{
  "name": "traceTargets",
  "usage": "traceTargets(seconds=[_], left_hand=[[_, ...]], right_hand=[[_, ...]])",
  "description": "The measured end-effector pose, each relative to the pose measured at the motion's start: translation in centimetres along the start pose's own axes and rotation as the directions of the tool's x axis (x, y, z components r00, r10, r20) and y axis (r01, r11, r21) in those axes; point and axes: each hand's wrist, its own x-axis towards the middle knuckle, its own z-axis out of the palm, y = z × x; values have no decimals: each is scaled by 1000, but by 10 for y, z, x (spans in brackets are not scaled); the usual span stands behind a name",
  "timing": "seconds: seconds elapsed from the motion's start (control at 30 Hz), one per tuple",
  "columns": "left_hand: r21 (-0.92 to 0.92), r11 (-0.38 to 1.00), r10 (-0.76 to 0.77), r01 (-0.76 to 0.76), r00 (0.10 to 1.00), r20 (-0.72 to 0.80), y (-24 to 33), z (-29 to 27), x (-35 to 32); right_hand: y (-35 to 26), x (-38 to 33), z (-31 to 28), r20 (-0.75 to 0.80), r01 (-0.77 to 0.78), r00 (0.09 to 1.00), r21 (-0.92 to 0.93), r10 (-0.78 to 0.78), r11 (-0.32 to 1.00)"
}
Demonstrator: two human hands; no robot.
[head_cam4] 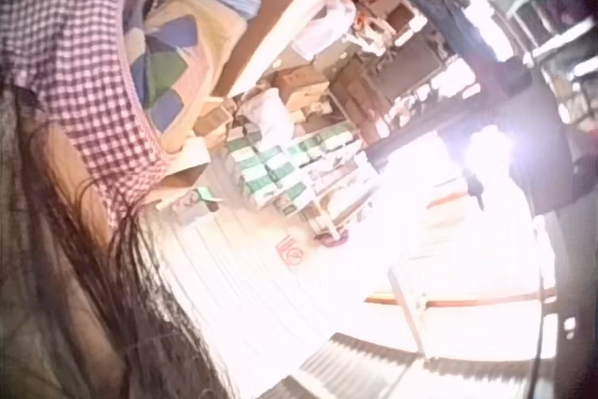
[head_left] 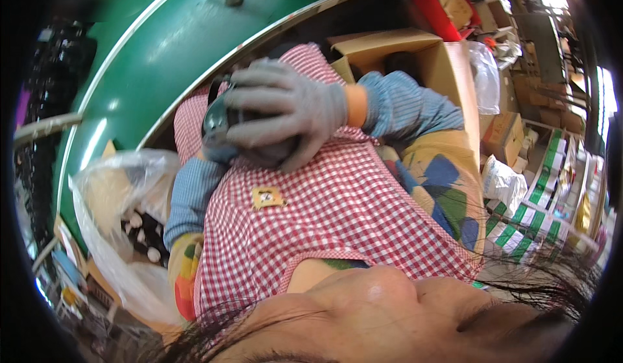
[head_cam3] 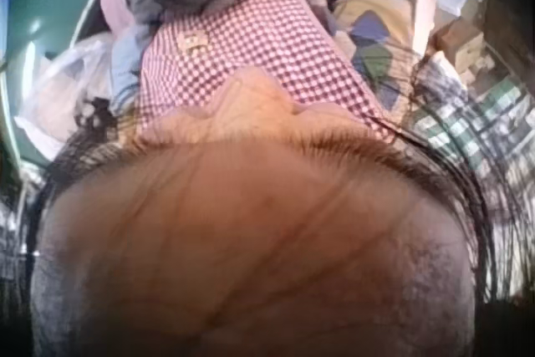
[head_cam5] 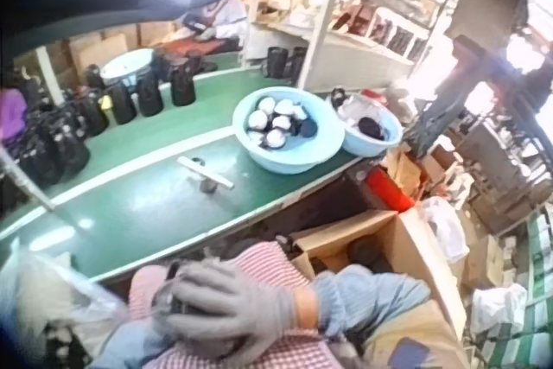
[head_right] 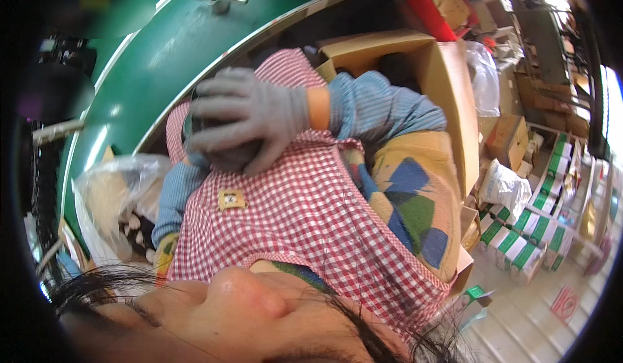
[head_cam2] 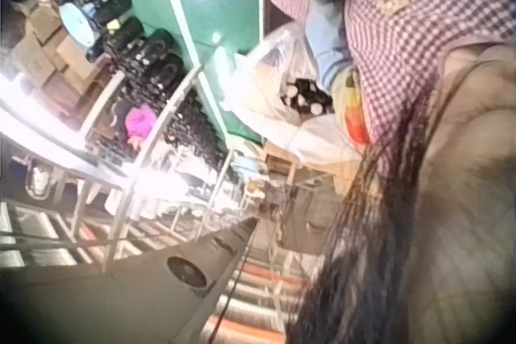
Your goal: The person assembles small black table lamps by inserting a metal rod into the base, screwing in a light bulb, and attaching a white lampshade. They repeat this process for multiple units, placing finished lamps into a cardboard box.
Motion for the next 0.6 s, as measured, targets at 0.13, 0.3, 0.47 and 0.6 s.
traceTargets(seconds=[0.13,0.3,0.47,0.6], left_hand=[[-453,891,33,-40,999,-23,3,-20,2],[-657,748,117,-92,993,-6,-6,-61,-13],[-495,867,25,-58,997,-73,15,-36,-9],[-9,997,-73,74,996,46,21,-32,2]], right_hand=[[22,-28,-6,22,-384,922,172,386,907],[24,-32,27,178,-636,554,721,813,276],[18,-30,39,-38,-543,762,506,647,670],[17,-17,20,-81,-245,964,87,252,966]])
